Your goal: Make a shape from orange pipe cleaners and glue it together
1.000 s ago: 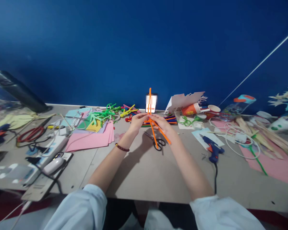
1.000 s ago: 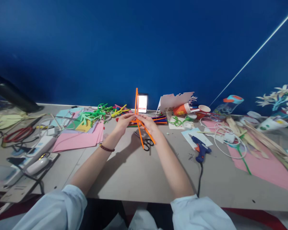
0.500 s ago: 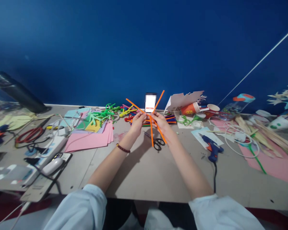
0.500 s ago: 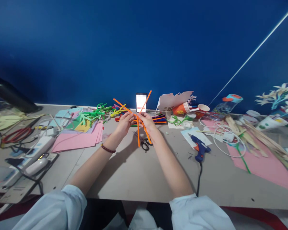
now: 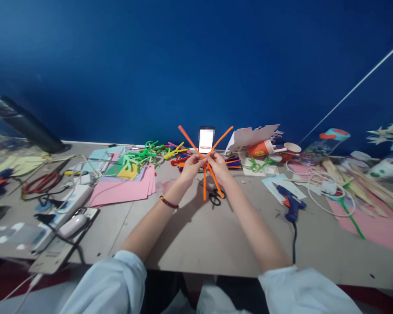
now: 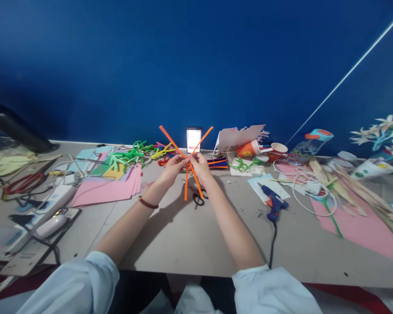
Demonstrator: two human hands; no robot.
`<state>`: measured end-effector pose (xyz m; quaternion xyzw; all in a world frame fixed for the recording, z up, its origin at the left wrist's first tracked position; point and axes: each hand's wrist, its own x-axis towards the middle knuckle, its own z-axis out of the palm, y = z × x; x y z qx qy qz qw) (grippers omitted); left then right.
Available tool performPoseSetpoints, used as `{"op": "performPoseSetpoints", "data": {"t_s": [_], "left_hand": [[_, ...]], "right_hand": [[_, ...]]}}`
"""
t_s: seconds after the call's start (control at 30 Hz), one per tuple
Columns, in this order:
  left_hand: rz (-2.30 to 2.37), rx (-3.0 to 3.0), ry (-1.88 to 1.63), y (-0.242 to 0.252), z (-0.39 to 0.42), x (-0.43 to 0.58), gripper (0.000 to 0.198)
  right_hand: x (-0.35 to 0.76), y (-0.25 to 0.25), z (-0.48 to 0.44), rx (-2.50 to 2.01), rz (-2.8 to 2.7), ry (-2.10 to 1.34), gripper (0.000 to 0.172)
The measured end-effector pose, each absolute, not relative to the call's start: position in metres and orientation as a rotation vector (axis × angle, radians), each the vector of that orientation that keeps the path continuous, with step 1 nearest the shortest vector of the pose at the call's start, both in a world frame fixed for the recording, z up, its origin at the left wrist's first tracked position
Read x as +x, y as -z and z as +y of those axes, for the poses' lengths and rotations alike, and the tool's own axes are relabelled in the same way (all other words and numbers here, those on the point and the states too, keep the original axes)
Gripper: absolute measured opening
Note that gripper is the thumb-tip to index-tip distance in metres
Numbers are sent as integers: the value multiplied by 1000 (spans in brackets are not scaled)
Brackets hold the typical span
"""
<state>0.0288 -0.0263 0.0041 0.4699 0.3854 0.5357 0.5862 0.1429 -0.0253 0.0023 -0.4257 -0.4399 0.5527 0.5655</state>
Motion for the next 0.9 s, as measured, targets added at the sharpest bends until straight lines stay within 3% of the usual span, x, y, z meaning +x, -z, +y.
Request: {"op": "performPoseSetpoints", "data": {"t_s": [0.3, 0.57, 0.9], "left_hand": [[852, 979, -1243, -4, -25, 30, 19], [755, 787, -1182, -7, -27, 31, 18], [819, 1055, -1126, -4, -21, 20, 30]], "right_hand": [[139, -7, -29, -1120, -1053, -1258, 27], [140, -2, -26, -1077, -1156, -1169, 33], [159, -9, -23, -1160, -1247, -1196, 31]]}}
